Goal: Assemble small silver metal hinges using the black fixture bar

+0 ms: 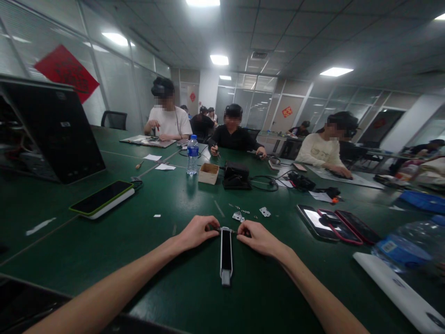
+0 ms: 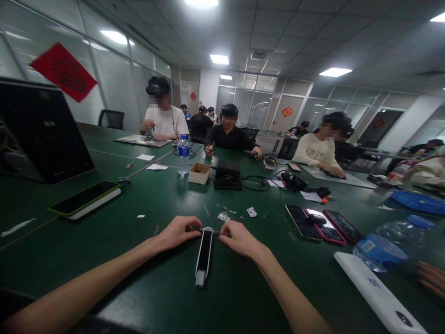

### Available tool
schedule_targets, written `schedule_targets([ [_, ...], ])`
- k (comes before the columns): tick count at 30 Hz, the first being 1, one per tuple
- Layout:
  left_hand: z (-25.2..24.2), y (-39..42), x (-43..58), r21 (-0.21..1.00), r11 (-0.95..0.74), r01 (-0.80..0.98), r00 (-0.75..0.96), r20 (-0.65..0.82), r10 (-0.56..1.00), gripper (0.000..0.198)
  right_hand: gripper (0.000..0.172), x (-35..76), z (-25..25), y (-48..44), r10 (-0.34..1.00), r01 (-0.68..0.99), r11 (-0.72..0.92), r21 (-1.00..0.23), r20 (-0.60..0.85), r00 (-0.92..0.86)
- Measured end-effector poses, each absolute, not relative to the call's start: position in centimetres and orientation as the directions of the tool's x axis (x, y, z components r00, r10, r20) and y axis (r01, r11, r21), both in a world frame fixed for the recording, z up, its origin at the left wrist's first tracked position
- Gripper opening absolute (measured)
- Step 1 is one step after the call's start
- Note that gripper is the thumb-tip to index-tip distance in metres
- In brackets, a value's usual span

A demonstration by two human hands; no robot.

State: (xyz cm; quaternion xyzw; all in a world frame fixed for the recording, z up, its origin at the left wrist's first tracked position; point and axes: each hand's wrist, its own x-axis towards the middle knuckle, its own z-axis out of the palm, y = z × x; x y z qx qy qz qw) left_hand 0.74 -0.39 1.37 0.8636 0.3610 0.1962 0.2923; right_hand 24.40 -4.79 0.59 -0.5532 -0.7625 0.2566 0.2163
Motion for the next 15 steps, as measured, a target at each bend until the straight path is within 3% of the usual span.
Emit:
schedule_targets([
  [10,0.7,0.3,0.3,0.608,-0.610,0.509,0.672,0.162,0.723,0.022,0.015,24.3,0.3,-4.5,0.955,0.720,0.288,-0.632,0.242,-0.170],
  [15,1.5,-0.1,0.1,0.484,-0.736,0.472,0.678,0.335,0.655,0.035,0.015,22.6,0.2,-5.2,0.919,0.658,0.354,-0.665,0.377,-0.114],
])
